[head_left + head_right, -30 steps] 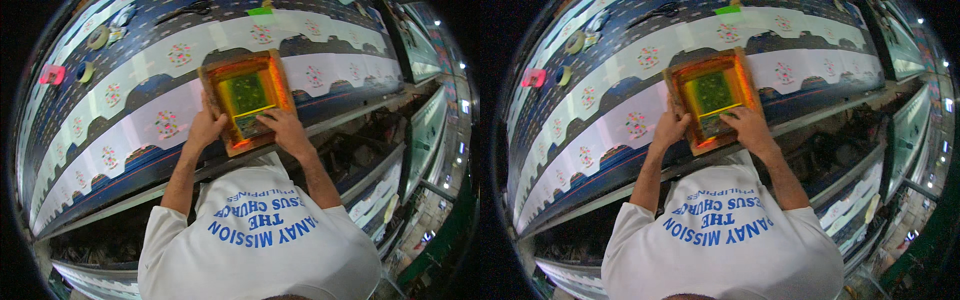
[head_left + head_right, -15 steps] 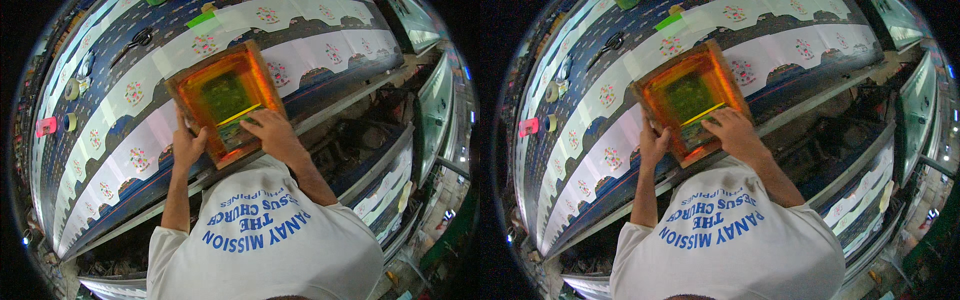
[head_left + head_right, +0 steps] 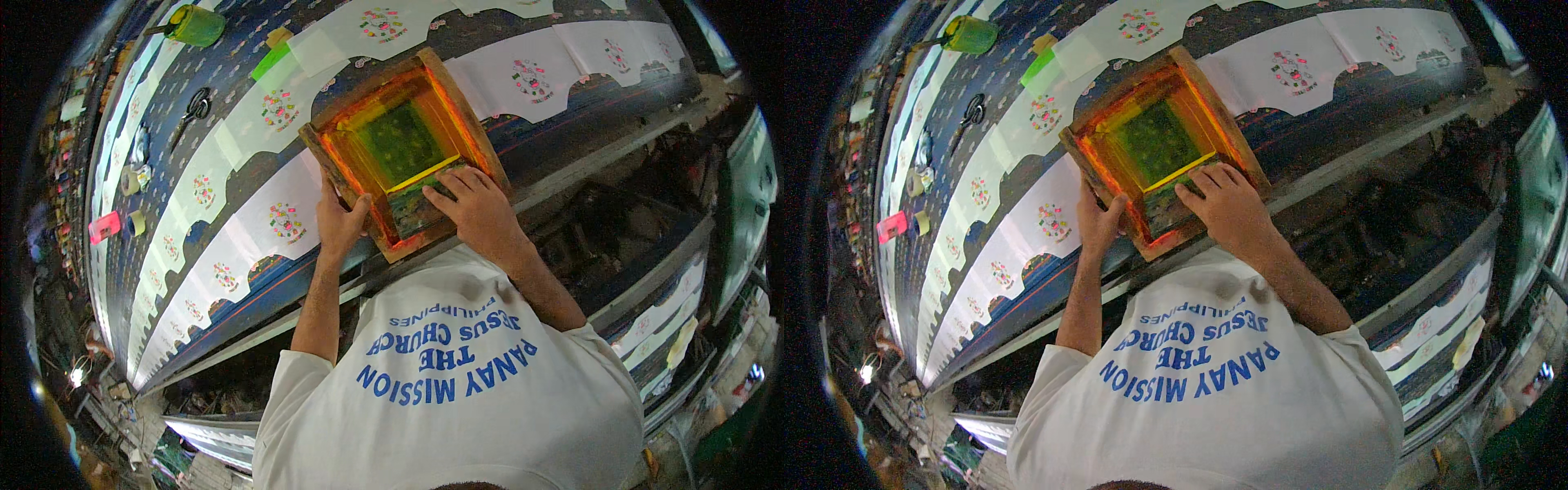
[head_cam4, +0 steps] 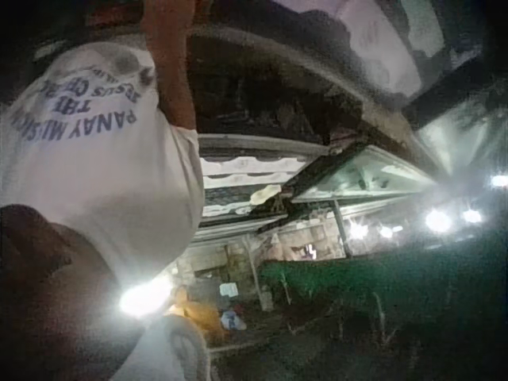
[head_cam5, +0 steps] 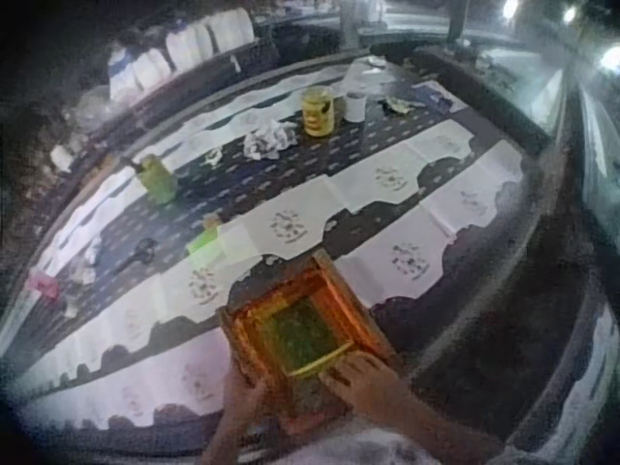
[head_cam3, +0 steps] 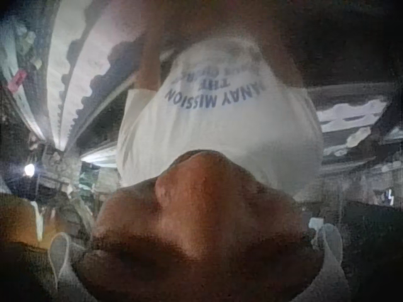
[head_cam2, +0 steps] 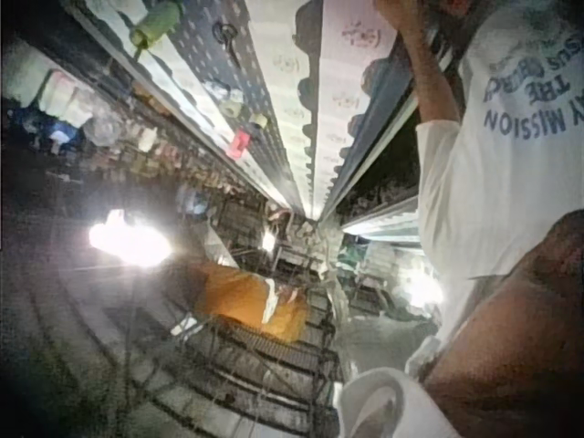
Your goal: The person uses a wooden screen-printing frame with a yellow squeegee to apply green ink onto a long roll of patterned fabric moving on a conveyor. The person repeatedly pulls the squeegee across the screen to transfer ink onto the fabric while holding the frame steady.
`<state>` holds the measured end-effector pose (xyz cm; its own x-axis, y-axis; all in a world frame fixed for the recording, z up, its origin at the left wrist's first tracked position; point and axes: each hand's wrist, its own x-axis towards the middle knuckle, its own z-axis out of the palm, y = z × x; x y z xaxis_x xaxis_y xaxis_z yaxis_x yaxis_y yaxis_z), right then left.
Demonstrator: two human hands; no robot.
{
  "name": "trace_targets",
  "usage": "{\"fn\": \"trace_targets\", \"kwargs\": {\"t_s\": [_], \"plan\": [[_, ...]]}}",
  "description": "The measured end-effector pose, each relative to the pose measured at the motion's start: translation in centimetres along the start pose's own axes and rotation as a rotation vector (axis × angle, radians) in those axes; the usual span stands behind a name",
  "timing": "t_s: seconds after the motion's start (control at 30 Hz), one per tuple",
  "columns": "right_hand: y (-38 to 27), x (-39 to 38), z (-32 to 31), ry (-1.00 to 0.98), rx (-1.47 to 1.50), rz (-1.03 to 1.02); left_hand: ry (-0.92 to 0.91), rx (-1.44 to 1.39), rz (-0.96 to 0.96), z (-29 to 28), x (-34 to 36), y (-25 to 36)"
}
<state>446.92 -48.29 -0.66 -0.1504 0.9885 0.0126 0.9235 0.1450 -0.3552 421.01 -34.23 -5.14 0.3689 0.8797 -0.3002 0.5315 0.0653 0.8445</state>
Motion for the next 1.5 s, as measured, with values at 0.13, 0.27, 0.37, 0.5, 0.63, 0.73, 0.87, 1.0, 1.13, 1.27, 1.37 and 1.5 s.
{"fn": "trace_targets", "kwargs": {"t_s": [0.13, 0.27, 0.37, 0.5, 0.63, 0.73, 0.87, 1.0, 1.13, 1.27, 1.37, 1.5], "plan": [[0.5, 0.6, -0.4, -0.009, 0.031, -0.028, 0.002, -0.077, 0.061, 0.1, 0.2, -1.0], [1.0, 1.1, -1.0, -0.018, 0.032, -0.052, -0.040, -0.051, -0.065, -0.2, 0.1, 0.4], [0.1, 0.6, -2.6, -0.098, 0.028, -0.028, -0.029, 0.008, -0.047, -0.2, -0.3, 0.2], [0.2, -0.8, -0.9, -0.114, 0.032, -0.052, 0.032, 0.033, 0.067, 0.1, -0.6, -0.6], [0.8, 1.4, 0.4, 0.014, 0.001, -0.039, 0.022, 0.136, 0.095, 0.1, -0.4, -0.3], [1.9, 6.9, 0.3, 0.066, -0.017, -0.063, 0.046, 0.132, 0.133, 0.1, -0.4, -0.8], [4.5, 13.3, -0.9, -0.029, 0.071, -0.094, 0.055, 0.200, 0.150, 0.2, -0.3, -2.0], [5.0, 15.3, -3.8, -0.121, 0.136, -0.048, 0.033, 0.172, 0.075, 0.3, -0.2, -2.4], [3.4, 18.4, -4.9, -0.259, 0.008, 0.024, 0.044, 0.135, 0.098, 0.3, -0.1, -2.1], [3.7, 15.9, -2.2, -0.171, 0.045, -0.018, -0.001, 0.133, 0.090, -0.3, -0.1, -1.4], [2.4, 10.6, -1.8, -0.140, 0.069, -0.020, 0.020, 0.174, 0.118, 0.0, 0.0, -2.4], [0.0, 3.5, -1.8, -0.138, 0.078, 0.041, 0.046, 0.173, 0.124, 0.4, -0.1, -1.7]]}}
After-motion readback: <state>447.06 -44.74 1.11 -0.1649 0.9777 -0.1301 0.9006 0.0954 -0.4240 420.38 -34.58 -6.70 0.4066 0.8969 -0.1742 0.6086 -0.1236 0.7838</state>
